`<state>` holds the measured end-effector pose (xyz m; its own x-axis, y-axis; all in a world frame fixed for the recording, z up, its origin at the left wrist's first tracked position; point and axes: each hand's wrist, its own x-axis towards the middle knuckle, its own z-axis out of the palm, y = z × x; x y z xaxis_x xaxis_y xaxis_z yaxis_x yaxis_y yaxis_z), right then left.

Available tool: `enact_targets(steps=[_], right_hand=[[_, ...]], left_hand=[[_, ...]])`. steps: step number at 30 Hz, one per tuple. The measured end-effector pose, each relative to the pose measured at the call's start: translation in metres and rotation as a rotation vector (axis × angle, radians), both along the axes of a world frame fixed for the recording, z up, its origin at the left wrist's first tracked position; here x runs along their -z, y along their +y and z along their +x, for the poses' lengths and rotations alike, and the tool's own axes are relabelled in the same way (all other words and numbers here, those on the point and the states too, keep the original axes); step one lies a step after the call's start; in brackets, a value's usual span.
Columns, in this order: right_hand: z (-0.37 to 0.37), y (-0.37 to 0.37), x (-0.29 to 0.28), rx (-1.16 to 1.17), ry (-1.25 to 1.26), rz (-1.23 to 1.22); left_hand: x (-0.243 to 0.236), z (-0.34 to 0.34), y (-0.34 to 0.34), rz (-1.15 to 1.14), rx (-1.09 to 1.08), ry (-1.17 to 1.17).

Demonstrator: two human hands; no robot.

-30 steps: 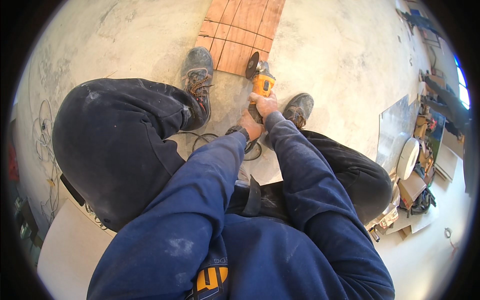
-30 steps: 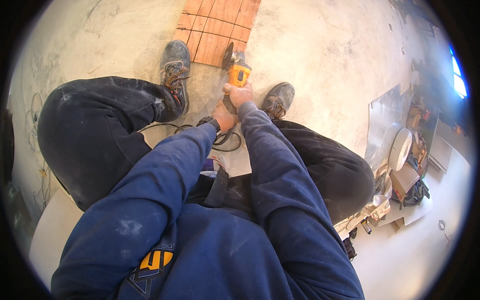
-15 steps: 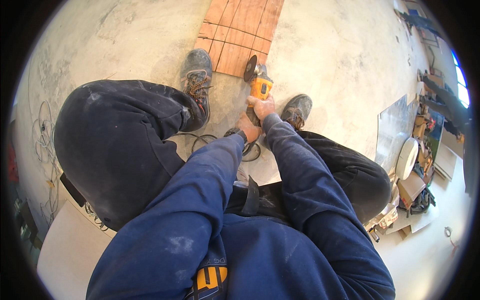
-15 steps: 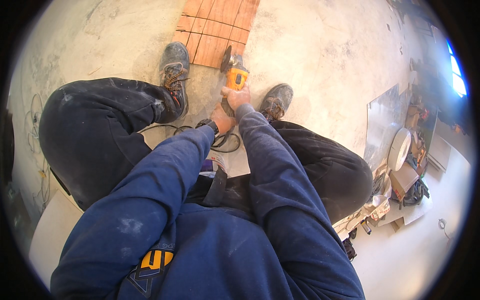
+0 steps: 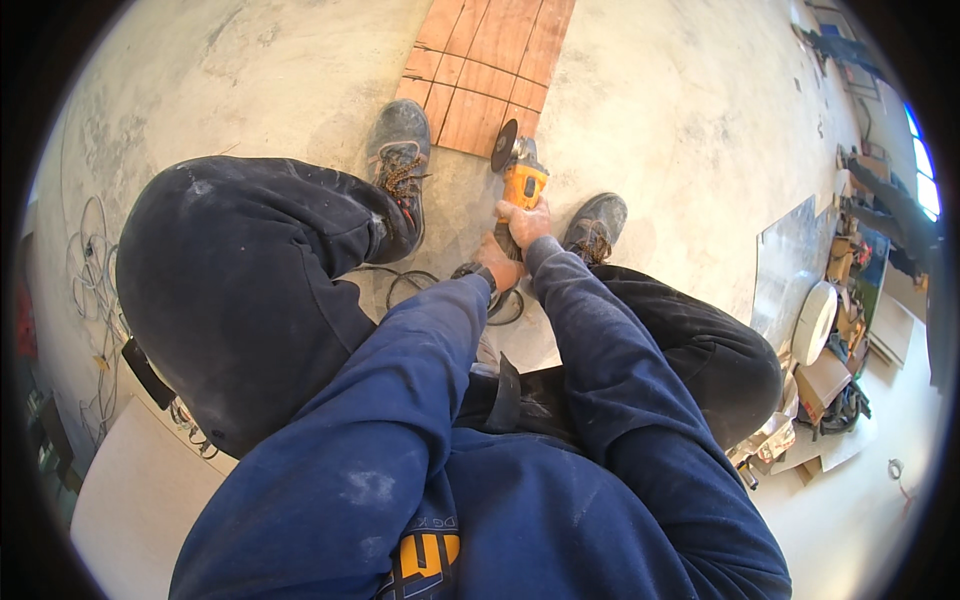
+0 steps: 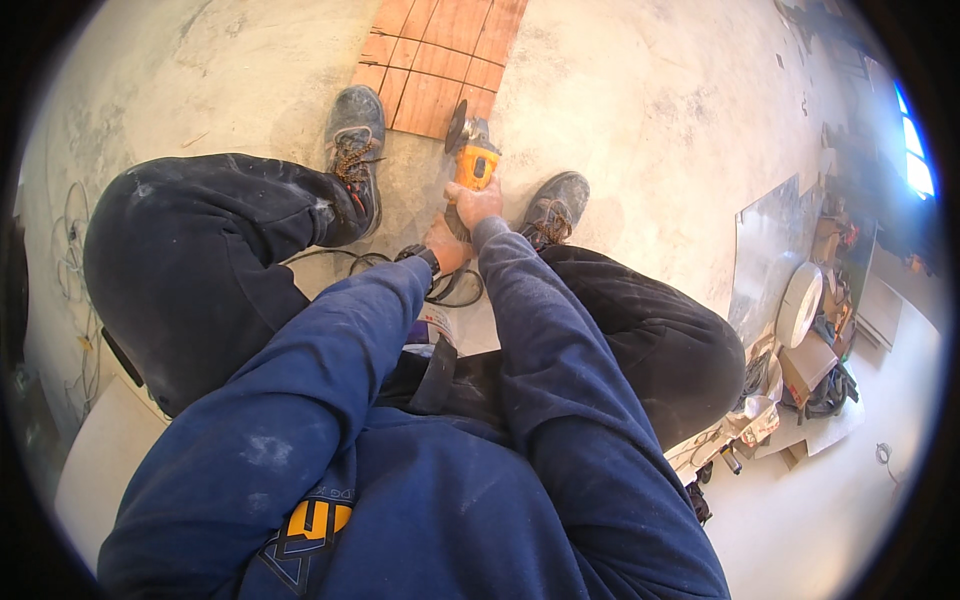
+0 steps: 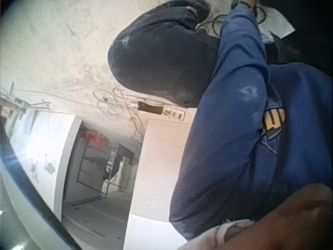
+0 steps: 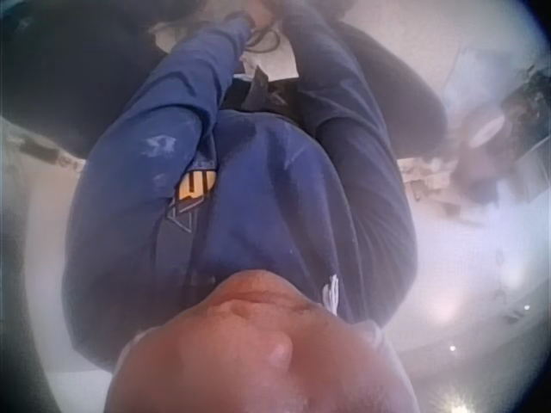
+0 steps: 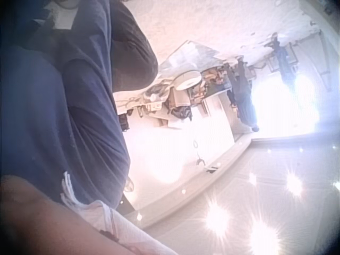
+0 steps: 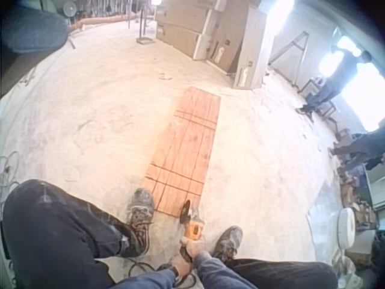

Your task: The person uses an angle grinder to cut a rectangular wooden board lying on the floor. They follow pre-drawn lines to make straight cuts, periodically lifting the board to inspect the progress and reposition it.

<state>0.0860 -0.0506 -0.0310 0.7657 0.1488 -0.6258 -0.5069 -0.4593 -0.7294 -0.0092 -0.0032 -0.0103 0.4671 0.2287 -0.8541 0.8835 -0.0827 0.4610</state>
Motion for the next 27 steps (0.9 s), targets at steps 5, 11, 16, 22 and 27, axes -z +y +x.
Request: enact_targets(steps=[5, 11, 16, 22, 27], right_hand=[[-0.003, -0.002, -0.001, 0.006, 0.011, 0.02], [-0.006, 0.001, -0.008, 0.031, 0.011, 0.048], [-0.006, 0.002, -0.015, 0.027, 0.029, 0.014], [-0.006, 0.003, -0.011, 0.028, 0.018, 0.018], [-0.004, 0.001, -0.007, 0.023, 0.015, 0.027]], left_hand=[[-0.006, -0.002, 0.001, 0.003, -0.006, -0.005], [-0.009, -0.003, 0.001, -0.022, -0.025, 0.018], [-0.011, -0.002, 0.003, -0.037, -0.017, 0.019], [-0.014, -0.001, 0.002, -0.012, 0.004, 0.038], [-0.016, 0.0, 0.002, -0.009, -0.005, 0.021]])
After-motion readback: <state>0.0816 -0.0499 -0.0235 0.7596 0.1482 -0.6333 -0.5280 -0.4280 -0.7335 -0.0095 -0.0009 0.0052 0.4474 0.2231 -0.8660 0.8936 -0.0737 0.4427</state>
